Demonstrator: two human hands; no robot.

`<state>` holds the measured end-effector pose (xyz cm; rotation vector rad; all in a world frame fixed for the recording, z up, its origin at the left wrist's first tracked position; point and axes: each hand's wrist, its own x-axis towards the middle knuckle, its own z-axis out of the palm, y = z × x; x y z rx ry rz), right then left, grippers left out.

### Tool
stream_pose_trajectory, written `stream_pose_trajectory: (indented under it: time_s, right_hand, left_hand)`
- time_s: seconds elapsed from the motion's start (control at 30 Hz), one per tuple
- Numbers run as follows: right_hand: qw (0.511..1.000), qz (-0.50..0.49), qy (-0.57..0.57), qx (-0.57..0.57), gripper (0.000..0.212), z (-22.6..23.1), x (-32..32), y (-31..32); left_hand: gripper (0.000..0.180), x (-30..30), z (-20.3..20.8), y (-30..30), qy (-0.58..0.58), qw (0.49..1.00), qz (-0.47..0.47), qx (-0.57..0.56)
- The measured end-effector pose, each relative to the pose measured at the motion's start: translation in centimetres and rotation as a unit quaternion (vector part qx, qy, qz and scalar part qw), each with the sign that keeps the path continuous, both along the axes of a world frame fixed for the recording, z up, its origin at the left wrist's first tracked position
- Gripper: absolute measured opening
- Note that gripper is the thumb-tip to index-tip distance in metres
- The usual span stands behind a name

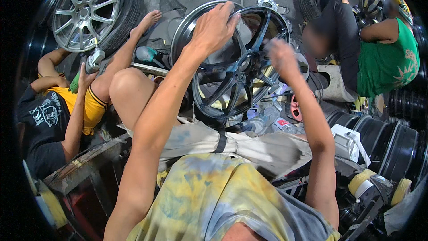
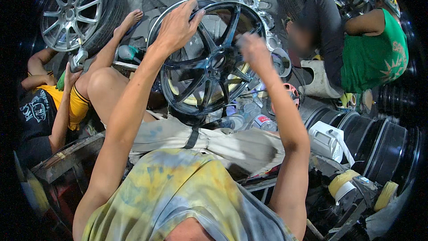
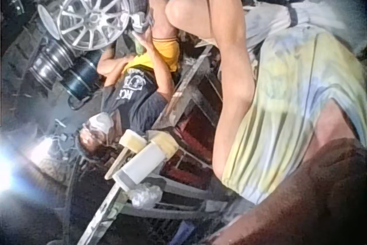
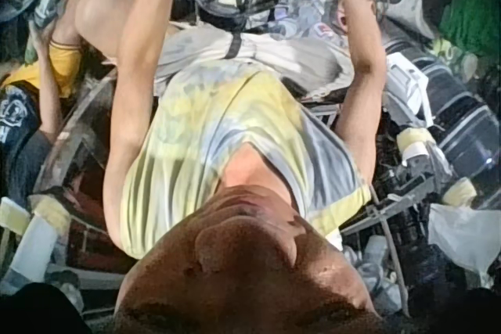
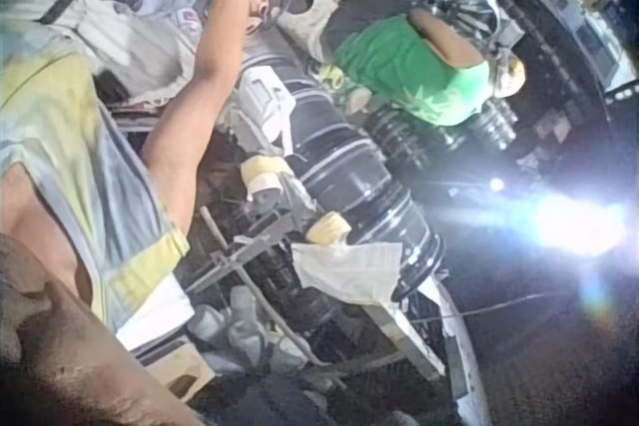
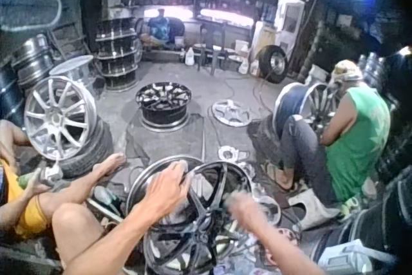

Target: The person sits on the floor and uses a cloth to wipe and polish a silver car wheel rim. They rotate the wheel to access different spokes and the outer lip, applying a cleaning or polishing substance from a can. The person works methodically on the rim's surface while other workers are visible in the background.

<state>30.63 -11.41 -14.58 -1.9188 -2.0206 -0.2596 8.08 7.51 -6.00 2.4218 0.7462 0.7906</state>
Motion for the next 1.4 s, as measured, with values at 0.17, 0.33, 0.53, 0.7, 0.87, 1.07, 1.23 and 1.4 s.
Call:
stream_pose_trajectory:
  time_s: [0.17,0.33,0.53,0.7,0.87,1.07,1.23,1.4]
  right_hand:
    - [0.998,-0.039,-0.048,-0.006,0.030,0.6,2.0,0.1]
    - [0.998,-0.059,-0.004,0.035,0.047,-3.7,-2.8,-2.4]
    - [0.983,-0.152,-0.055,0.093,0.045,-2.0,2.0,0.0]
    - [0.990,-0.120,-0.007,0.078,0.044,-3.2,-1.4,-0.6]
    - [0.974,-0.198,-0.010,0.108,0.032,-2.0,1.7,1.7]
    - [0.971,-0.202,0.012,0.128,0.036,-3.4,0.8,0.4]
    - [0.971,-0.203,0.014,0.129,0.035,-2.9,0.9,1.3]
    - [0.983,-0.147,-0.100,0.049,0.032,-0.5,0.1,0.2]
  left_hand:
    - [0.032,-0.2,-0.1,0.0,-0.007,1.000,-0.004,0.013]
    - [0.032,0.0,0.1,-0.1,-0.005,1.000,0.006,0.001]
    - [0.030,-0.2,-0.1,0.2,-0.024,1.000,-0.005,0.018]
    - [0.030,-0.3,-0.3,0.3,-0.013,1.000,0.009,0.015]
    - [0.029,-0.2,0.3,-0.1,-0.011,1.000,0.001,0.001]
    - [0.029,0.0,-0.2,-0.1,-0.026,0.999,0.003,0.019]
    - [0.028,-0.5,0.1,-0.4,-0.010,1.000,0.009,-0.003]
    - [0.029,-0.6,0.2,-0.4,-0.013,1.000,0.002,0.007]
